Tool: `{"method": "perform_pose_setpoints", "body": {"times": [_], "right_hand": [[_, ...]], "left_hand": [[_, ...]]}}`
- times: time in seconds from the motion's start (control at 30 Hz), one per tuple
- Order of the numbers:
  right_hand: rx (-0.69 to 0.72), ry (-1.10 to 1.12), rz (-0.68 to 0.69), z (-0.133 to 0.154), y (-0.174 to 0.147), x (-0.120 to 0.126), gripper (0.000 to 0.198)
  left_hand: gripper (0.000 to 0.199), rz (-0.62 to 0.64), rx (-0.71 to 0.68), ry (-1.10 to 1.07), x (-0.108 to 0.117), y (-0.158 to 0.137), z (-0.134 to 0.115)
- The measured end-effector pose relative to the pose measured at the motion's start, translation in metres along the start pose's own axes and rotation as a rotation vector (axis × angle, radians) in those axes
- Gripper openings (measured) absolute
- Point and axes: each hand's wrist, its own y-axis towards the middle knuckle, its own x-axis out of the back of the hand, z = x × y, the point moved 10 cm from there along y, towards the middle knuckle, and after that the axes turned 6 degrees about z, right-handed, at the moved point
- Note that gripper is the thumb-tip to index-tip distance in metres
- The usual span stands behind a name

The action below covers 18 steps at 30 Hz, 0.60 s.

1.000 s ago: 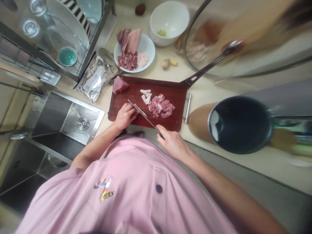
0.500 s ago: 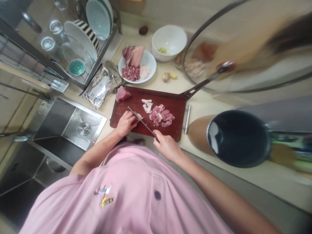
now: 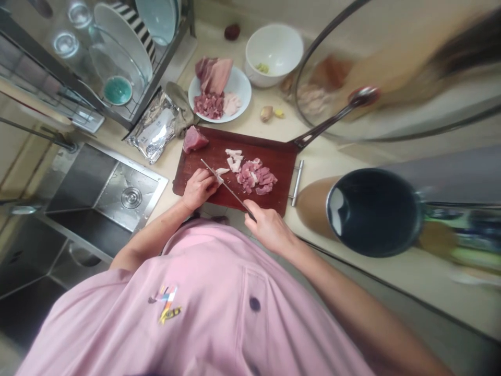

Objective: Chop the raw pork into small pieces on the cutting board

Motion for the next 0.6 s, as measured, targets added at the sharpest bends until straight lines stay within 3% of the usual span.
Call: {"method": "perform_pose_setpoints", "body": {"times": [0.13, 0.33, 0.5, 0.6], "right_hand": [[-0.025, -0.021, 0.071, 0.001, 0.01, -0.006, 0.037], [0.023, -0.007, 0.034, 0.025, 0.05, 0.004, 0.033], [-0.013, -0.011, 0.055, 0.006, 0.034, -0.013, 0.038], [-0.021, -0.013, 0.042, 0.005, 0.036, -0.01, 0.038]], "left_hand": [[0.018, 0.051, 0.024, 0.011, -0.001, 0.003, 0.0], [0.018, 0.091, 0.055, -0.013, -0.003, 0.004, 0.006], [0.018, 0.056, 0.067, -0.002, -0.004, 0.002, 0.008], [0.016, 0.05, 0.042, 0.002, -0.002, 0.001, 0.004]]}}
